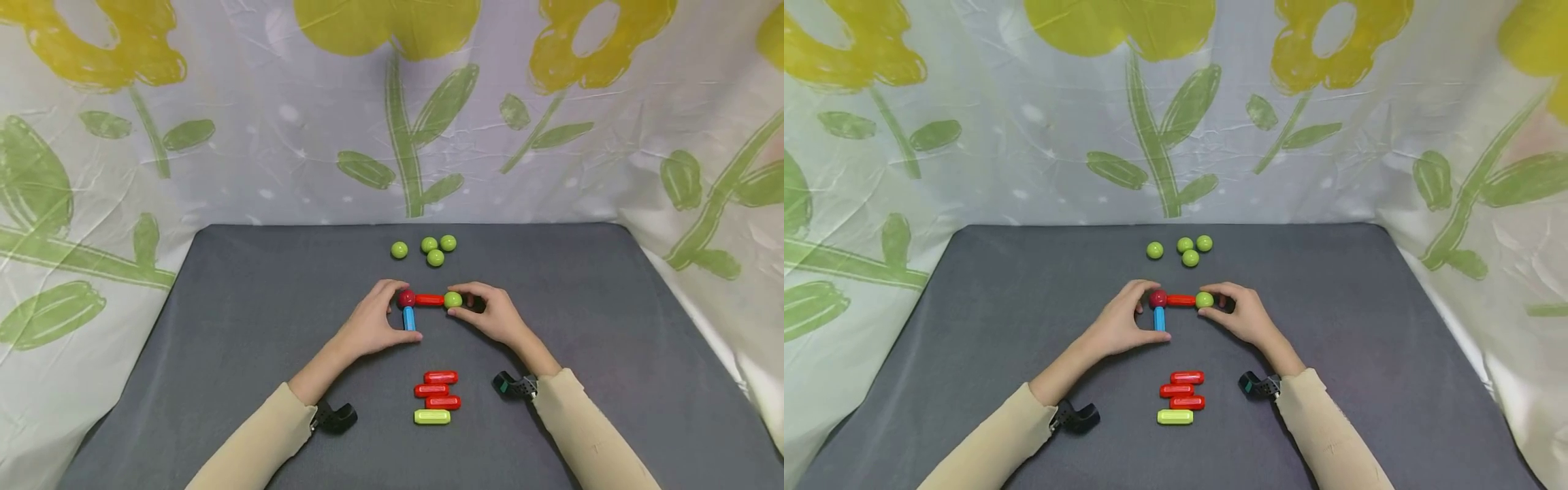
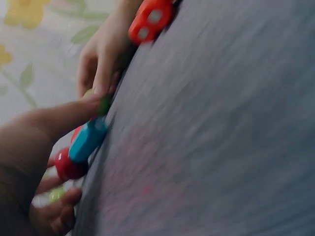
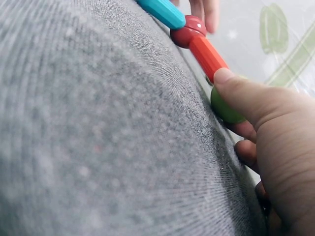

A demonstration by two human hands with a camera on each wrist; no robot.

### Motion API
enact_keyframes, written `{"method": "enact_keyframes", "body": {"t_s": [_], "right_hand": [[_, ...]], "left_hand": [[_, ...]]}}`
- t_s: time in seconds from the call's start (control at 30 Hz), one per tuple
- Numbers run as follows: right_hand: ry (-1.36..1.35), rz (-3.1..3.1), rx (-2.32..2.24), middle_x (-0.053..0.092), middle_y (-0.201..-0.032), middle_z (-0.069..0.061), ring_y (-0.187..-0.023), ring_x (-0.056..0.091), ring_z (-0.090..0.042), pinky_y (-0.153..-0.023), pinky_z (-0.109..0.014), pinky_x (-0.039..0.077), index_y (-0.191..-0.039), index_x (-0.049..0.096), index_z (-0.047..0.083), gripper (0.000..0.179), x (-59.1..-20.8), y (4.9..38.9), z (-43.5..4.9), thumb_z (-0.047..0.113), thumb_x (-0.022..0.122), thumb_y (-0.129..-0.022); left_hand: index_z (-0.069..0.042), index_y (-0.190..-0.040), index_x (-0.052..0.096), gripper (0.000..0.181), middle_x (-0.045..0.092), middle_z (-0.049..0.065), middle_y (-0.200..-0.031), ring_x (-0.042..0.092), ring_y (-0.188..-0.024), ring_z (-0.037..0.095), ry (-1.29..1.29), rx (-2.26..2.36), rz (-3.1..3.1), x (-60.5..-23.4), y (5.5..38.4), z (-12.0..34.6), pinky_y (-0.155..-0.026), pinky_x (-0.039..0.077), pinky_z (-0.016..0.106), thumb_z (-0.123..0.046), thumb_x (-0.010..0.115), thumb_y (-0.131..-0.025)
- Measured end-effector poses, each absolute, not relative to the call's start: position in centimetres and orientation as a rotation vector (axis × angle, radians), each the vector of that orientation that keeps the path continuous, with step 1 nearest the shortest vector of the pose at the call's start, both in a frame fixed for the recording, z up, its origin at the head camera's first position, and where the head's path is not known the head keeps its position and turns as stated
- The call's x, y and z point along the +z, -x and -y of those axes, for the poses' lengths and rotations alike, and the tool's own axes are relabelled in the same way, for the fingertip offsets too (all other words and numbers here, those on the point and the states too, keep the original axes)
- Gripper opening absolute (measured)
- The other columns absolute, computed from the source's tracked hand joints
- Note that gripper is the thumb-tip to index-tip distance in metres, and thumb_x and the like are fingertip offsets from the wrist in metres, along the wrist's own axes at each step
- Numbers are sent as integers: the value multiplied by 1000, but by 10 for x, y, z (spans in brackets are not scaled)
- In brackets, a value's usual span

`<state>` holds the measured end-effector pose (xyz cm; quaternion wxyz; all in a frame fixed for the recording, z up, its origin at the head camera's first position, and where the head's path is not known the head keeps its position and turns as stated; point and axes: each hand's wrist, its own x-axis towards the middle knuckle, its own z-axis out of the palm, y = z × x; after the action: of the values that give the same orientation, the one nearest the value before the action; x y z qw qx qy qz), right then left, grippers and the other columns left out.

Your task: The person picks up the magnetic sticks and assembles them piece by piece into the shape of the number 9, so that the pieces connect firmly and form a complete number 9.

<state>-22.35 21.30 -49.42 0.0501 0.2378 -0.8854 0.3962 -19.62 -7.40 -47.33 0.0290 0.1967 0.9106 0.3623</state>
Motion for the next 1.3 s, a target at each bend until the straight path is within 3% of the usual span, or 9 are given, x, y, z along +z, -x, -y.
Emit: {"method": "enact_keyframes", "body": {"t_s": [0.17,0.33,0.5,0.73,0.83,1.07,1.3], "right_hand": [[-720,2695,1218,67,-93,2,-83,56,-15,-70,-29,42,-127,78,14,38,-493,223,-213,21,88,-91],[-730,2690,1216,69,-95,1,-83,57,-15,-70,-29,43,-128,78,12,40,-493,223,-214,20,88,-90],[-715,2626,1269,74,-108,-6,-82,58,-15,-69,-27,44,-132,73,6,47,-491,222,-214,14,89,-89],[-704,2492,1404,68,-91,-4,-73,55,-17,-59,-25,39,-119,74,6,33,-468,203,-208,10,87,-89],[-707,2502,1360,69,-91,-2,-74,56,-15,-59,-25,41,-117,76,7,30,-457,198,-204,11,87,-90],[-421,2602,1276,76,-109,-11,-82,63,-19,-66,-29,47,-123,76,3,36,-458,239,-190,21,85,-93],[-187,2777,1277,74,-123,-15,-99,69,-31,-86,-45,56,-130,72,5,53,-468,282,-169,39,86,-91]], "left_hand": [[-15,-152,56,83,58,2,-141,52,-94,17,-754,1129,-2716,-477,210,82,-78,47,33,-41,93,-82],[-17,-157,54,82,56,2,-148,52,-91,16,-823,1189,-2696,-480,213,86,-77,46,33,-42,90,-86],[-16,-153,60,71,60,4,-149,55,-88,15,-873,1218,-2732,-482,215,87,-76,47,32,-37,87,-91],[-18,-156,57,73,62,1,-146,57,-93,15,-833,1177,-2726,-485,215,88,-80,49,33,-39,86,-92],[-18,-156,56,73,61,2,-147,57,-94,15,-825,1184,-2727,-485,214,90,-81,50,34,-39,85,-92],[-17,-155,57,73,61,5,-147,59,-94,15,-848,1215,-2740,-485,215,93,-82,51,35,-37,86,-92],[-17,-157,55,74,59,4,-149,60,-95,16,-843,1169,-2738,-486,215,89,-84,52,36,-37,85,-93]]}}
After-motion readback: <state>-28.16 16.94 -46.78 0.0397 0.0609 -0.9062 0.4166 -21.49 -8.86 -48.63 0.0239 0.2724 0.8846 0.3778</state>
